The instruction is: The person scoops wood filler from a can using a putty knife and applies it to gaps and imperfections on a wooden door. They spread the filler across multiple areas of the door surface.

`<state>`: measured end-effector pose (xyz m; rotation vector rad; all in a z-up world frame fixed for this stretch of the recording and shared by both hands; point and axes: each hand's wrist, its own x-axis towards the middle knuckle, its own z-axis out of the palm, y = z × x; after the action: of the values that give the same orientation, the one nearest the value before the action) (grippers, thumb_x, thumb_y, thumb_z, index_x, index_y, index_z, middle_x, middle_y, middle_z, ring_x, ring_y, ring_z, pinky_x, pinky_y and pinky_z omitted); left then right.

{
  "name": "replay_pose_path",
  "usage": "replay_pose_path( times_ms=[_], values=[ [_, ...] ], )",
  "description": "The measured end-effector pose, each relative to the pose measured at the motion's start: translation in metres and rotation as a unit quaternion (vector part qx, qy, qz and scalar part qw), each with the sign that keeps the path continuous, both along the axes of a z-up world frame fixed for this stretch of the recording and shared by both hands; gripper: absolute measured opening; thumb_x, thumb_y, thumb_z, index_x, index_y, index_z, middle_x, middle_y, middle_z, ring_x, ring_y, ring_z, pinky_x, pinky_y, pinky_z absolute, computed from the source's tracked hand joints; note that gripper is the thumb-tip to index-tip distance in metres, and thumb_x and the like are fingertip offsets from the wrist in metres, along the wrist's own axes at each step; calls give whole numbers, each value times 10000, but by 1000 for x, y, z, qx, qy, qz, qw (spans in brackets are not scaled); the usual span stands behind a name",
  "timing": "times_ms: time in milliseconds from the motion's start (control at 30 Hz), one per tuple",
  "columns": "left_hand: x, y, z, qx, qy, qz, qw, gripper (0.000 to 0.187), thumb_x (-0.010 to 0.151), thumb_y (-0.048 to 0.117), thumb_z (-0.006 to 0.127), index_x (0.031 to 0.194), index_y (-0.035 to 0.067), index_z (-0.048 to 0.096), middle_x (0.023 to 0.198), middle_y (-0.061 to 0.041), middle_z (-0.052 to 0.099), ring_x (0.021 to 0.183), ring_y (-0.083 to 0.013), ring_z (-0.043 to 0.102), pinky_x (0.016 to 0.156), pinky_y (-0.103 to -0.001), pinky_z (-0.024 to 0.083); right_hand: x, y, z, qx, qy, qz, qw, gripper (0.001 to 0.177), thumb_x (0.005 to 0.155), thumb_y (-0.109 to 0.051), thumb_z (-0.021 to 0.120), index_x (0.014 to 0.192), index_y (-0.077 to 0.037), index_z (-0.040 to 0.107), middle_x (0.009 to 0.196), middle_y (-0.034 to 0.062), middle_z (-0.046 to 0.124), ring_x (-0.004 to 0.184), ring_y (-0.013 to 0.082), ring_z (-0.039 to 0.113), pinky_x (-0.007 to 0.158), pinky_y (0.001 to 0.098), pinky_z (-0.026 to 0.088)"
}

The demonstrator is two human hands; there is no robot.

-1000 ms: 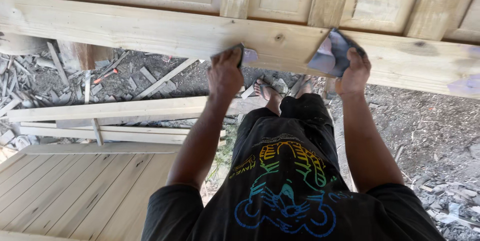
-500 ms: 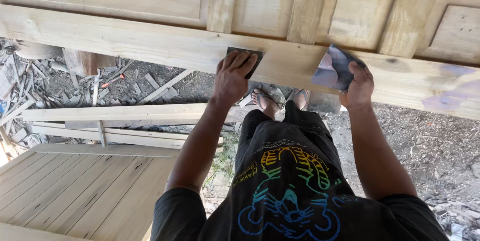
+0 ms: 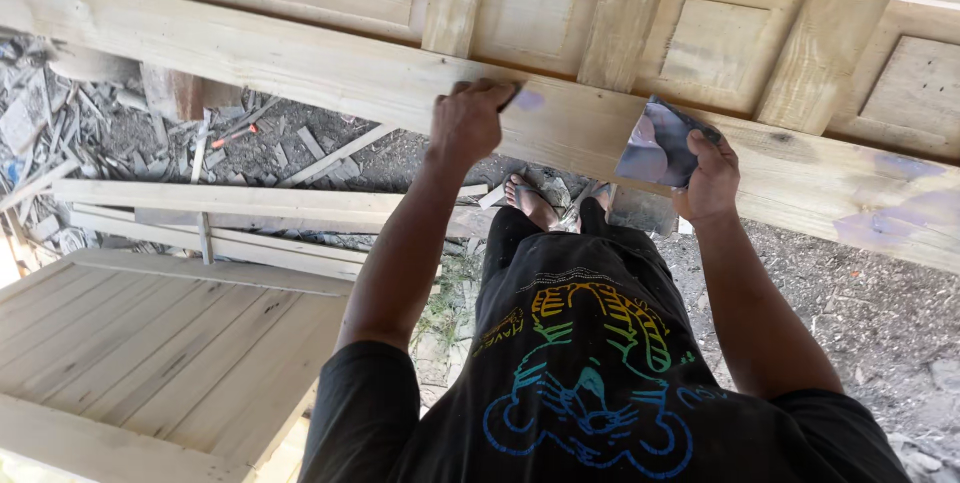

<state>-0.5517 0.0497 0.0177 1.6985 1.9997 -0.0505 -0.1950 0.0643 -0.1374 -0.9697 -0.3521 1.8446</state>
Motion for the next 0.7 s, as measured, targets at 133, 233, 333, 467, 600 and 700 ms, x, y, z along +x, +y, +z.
replay_pose_path(
  times_ms=[133, 233, 333, 467, 600, 700],
  values=[
    [-14, -11, 11, -55, 22, -74, 995, 559, 857, -24, 527, 1268, 306, 711, 1253, -9, 711, 1160, -265, 636, 975, -494, 503, -2, 11, 13, 6, -14, -13, 1000, 146, 1067, -52, 643, 1199, -8, 688, 1090, 52, 693, 1003, 174, 683, 921, 329, 572],
    [-57, -52, 10, 92, -43, -28, 994, 527, 943, -13, 505, 1329, 282, 708, 1324, -25, 704, 1268, -255, 613, 1037, -472, 527, -3, 3, 16, 19, 8, 24, 999, 200, 978, -81, 599, 1151, -24, 682, 1114, 69, 735, 1021, 192, 720, 950, 338, 595],
    [-71, -70, -17, 116, -24, -11, 993, 480, 981, 9, 525, 1385, 232, 656, 1398, -45, 656, 1334, -254, 566, 1113, -484, 484, -1, 4, 15, 18, 7, 18, 1000, 184, 1015, -77, 627, 1178, -9, 681, 1115, 68, 728, 1015, 190, 703, 953, 336, 578],
    [-54, -95, -56, 180, 47, -40, 982, 516, 935, 59, 608, 1434, 191, 613, 1447, -102, 592, 1371, -351, 491, 1133, -537, 403, 1, 6, 11, 14, 19, 18, 1000, 152, 1058, -55, 667, 1205, -21, 681, 1116, 52, 708, 1049, 181, 691, 977, 355, 577],
    [-38, -115, -73, 237, 52, -13, 970, 543, 930, 88, 633, 1461, 190, 592, 1478, -107, 569, 1398, -364, 467, 1159, -530, 404, 0, 10, 8, 11, 4, 22, 1000, 185, 1010, -74, 649, 1186, -40, 693, 1126, 55, 731, 1060, 185, 709, 980, 350, 585],
    [-35, -129, -69, 212, 66, -13, 975, 530, 922, 85, 615, 1440, 199, 607, 1462, -94, 594, 1382, -353, 497, 1143, -532, 417, 2, 5, 11, 21, 14, 23, 999, 160, 1029, -70, 654, 1182, -34, 686, 1134, 59, 730, 1067, 191, 708, 1003, 355, 586]
  ],
)
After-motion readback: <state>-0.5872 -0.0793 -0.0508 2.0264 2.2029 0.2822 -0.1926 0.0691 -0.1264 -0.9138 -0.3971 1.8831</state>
